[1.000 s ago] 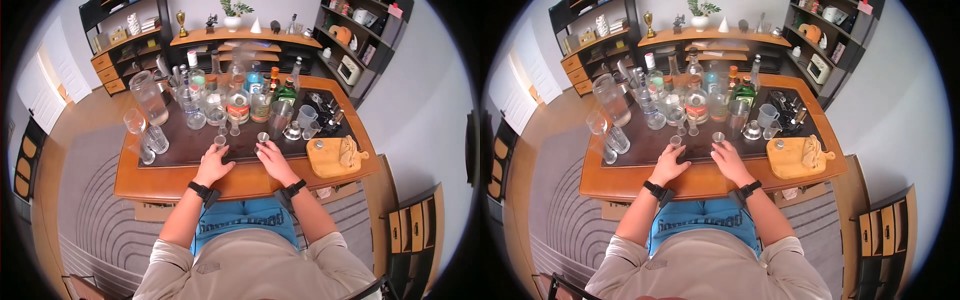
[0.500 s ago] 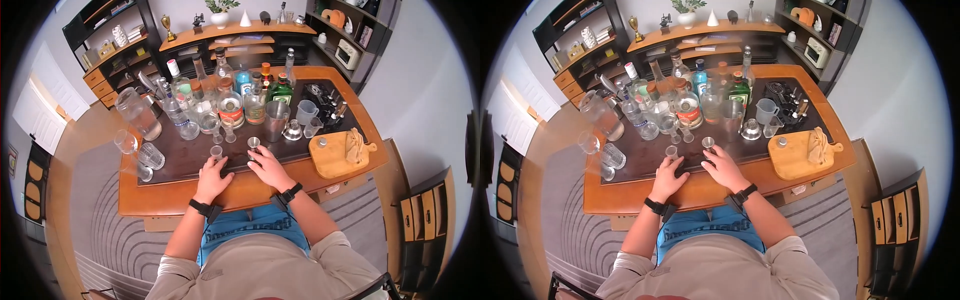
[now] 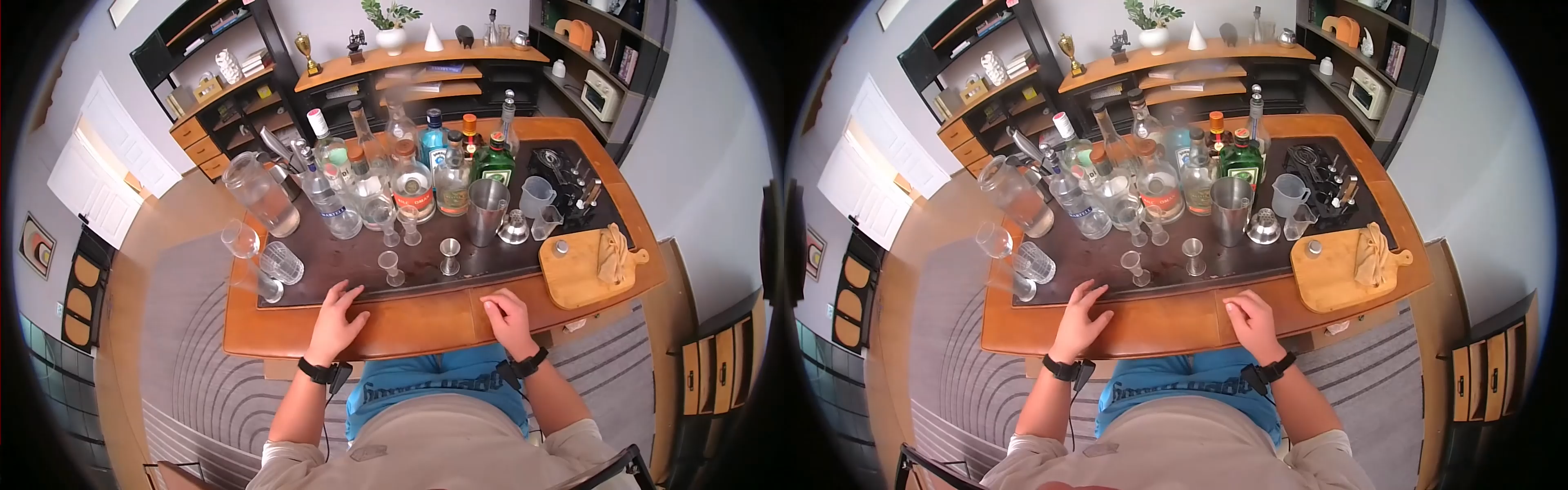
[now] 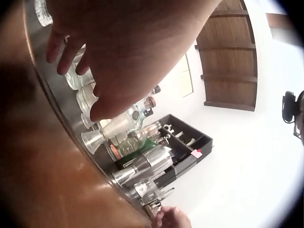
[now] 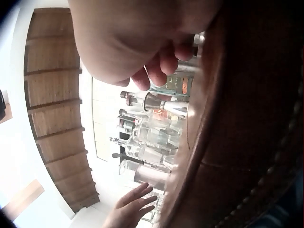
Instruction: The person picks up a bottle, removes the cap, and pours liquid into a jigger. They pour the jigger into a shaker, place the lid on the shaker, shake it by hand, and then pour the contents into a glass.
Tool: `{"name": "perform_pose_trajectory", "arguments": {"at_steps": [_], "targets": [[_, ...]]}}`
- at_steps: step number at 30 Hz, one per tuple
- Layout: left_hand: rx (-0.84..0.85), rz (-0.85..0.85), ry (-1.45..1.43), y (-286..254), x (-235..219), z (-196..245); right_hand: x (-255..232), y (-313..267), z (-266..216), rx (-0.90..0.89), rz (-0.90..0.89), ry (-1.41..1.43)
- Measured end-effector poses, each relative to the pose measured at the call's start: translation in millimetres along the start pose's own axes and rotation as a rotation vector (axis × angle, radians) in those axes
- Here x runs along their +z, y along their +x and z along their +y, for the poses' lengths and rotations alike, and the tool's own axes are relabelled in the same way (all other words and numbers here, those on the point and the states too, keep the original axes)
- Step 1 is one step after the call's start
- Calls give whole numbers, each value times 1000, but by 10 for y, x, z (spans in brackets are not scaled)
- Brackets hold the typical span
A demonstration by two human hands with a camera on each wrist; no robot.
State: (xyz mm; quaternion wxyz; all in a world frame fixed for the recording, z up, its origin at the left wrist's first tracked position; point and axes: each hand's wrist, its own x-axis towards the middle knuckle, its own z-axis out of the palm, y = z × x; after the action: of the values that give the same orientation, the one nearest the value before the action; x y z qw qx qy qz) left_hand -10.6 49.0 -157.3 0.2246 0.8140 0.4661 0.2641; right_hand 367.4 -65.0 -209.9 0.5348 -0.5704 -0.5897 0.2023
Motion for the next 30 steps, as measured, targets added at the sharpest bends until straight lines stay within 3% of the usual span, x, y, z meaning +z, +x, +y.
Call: {"name": "perform_pose_trajectory", "arguments": {"at_steps": [4,8,14,15,18,22,24,30], "targets": [[-23,82,-60,271,-151,-56,55,22,-16,-43,41,49],[-62,-6,-271,824,-140,-57,40,15,-82,-54,-7,7],[268,-259,-183,1440,35,-506,28,575,-679,-249,-27,32],[270,-262,-190,1477,66,-489,52,748,-811,-204,-93,24],[304,-323,-122,1552,114,-451,216,1334,-1036,-312,-184,-183],[352,-369,-49,1634,156,-469,655,1921,-800,-335,-292,-418],[367,-373,-46,1662,169,-497,832,2113,-739,-144,-429,-578],[453,-348,-16,1746,291,-583,1101,2335,-562,-131,-510,-681]]}}
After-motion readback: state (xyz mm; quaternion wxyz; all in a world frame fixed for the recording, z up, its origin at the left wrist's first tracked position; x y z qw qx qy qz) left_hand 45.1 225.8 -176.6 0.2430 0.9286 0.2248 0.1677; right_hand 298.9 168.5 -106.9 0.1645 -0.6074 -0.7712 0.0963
